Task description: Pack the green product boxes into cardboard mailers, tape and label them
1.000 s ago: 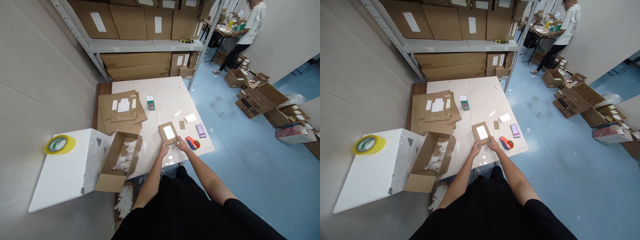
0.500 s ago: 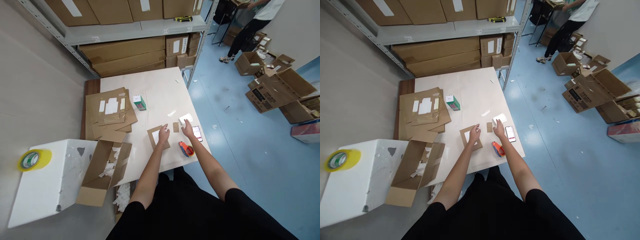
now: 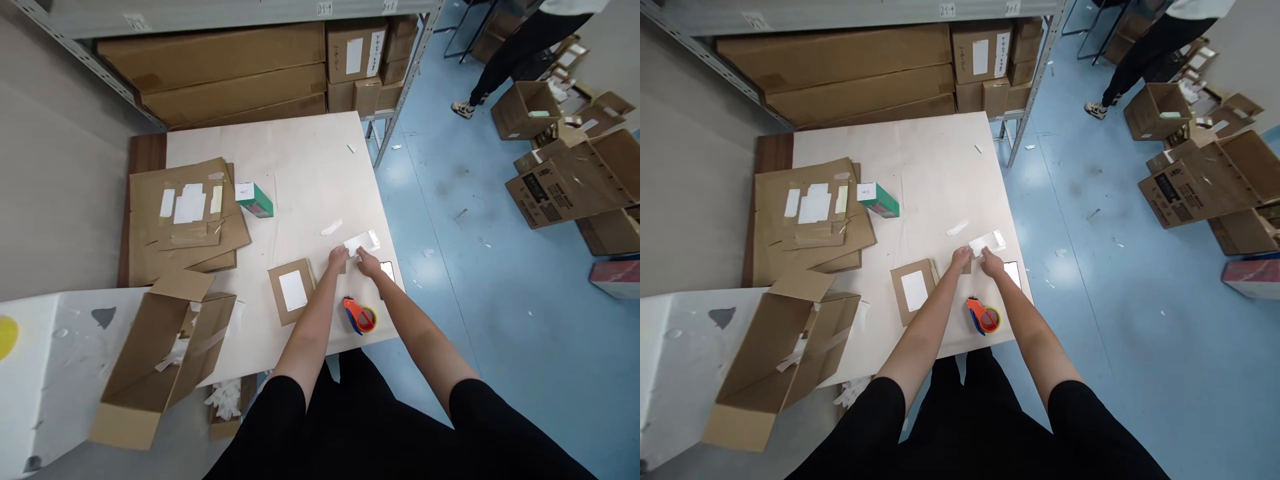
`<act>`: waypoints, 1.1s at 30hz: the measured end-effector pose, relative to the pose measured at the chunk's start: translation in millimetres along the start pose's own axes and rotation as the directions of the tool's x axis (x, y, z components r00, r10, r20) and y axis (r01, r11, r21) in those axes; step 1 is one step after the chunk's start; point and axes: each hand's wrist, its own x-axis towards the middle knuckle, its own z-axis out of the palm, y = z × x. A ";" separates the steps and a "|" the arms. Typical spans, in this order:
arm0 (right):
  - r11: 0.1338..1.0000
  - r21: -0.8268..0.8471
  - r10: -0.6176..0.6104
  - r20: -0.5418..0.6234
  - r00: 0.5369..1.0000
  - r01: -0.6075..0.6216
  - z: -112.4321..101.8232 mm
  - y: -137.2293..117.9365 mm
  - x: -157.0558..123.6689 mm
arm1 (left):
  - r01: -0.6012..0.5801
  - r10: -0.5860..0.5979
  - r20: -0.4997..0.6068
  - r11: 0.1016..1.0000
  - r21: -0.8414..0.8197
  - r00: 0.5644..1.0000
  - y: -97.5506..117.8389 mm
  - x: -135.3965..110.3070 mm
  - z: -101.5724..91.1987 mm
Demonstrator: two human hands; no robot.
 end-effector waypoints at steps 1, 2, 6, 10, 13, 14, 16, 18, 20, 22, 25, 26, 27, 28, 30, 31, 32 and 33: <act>1.000 -0.001 -0.013 -0.002 1.000 0.013 1.4 -0.2 -2.0 | 0.022 -0.022 0.002 0.999 -0.034 1.000 -0.4 2.6 6.3; 1.000 0.000 -0.023 -0.005 1.000 0.023 2.2 -0.3 -4.0 | 0.049 -0.049 0.000 0.996 -0.070 0.999 -0.1 4.3 11.8; 0.997 0.029 -0.071 0.008 0.997 0.070 1.0 -0.4 -13.2 | 0.119 -0.130 -0.099 0.986 -0.117 0.986 7.8 3.5 22.8; 0.994 0.060 -0.086 -0.094 0.992 0.092 -6.1 -2.9 -26.0 | 0.110 -0.105 -0.172 0.994 0.021 0.980 21.2 -7.4 11.1; 0.994 0.102 -0.004 -0.298 0.955 0.036 -21.2 -6.5 -31.8 | 0.014 0.009 -0.167 0.991 0.136 0.986 28.3 -21.6 -11.9; 0.990 0.135 0.015 -0.357 0.934 0.035 -28.4 -7.7 -31.6 | -0.032 0.058 -0.161 0.987 0.158 0.985 29.5 -27.1 -21.6; 0.971 0.220 0.000 -0.411 0.912 0.099 -45.0 -10.2 -27.5 | -0.141 0.168 -0.150 0.975 0.174 0.974 30.7 -38.6 -43.6; 0.929 0.295 -0.106 -0.367 0.924 0.223 -62.2 -14.0 -20.2 | -0.271 0.292 -0.139 0.951 0.151 0.946 31.0 -50.3 -68.3; 0.878 0.335 -0.268 -0.246 0.931 0.341 -76.5 -20.2 -12.3 | -0.400 0.414 -0.135 0.909 0.115 0.900 31.0 -62.0 -95.1; 0.851 0.339 -0.384 -0.117 0.916 0.401 -85.5 -29.0 -6.0 | -0.484 0.494 -0.144 0.869 0.098 0.857 30.4 -73.3 -122.9; 0.837 0.370 -0.432 -0.008 0.902 0.404 -89.9 -43.1 -1.7 | -0.507 0.516 -0.174 0.857 0.095 0.839 26.5 -87.2 -162.0; 0.822 0.405 -0.443 0.010 0.897 0.401 -90.0 -47.1 -1.6 | -0.493 0.499 -0.179 0.866 0.080 0.848 24.4 -90.9 -172.9; 0.807 0.437 -0.453 0.025 0.891 0.397 -89.9 -50.7 -2.1 | -0.472 0.473 -0.183 0.880 0.055 0.862 22.1 -94.3 -182.2; 0.793 0.465 -0.463 0.039 0.885 0.394 -89.8 -54.0 -2.9 | -0.445 0.440 -0.186 0.895 0.018 0.878 19.8 -97.5 -189.5; 0.776 0.493 -0.482 0.061 0.874 0.393 -90.1 -60.3 -4.8 | -0.385 0.366 -0.196 0.920 -0.071 0.910 16.0 -103.8 -197.8; 0.775 0.494 -0.487 0.067 0.871 0.395 -90.5 -63.5 -5.5 | -0.360 0.332 -0.211 0.926 -0.114 0.920 14.7 -106.8 -198.8; 0.773 0.493 -0.490 0.067 0.869 0.398 -91.2 -66.8 -5.9 | -0.341 0.302 -0.229 0.928 -0.152 0.925 13.6 -109.7 -198.1; 0.772 0.491 -0.494 0.064 0.867 0.404 -92.1 -69.9 -5.9 | -0.327 0.278 -0.246 0.927 -0.186 0.929 12.8 -112.3 -196.2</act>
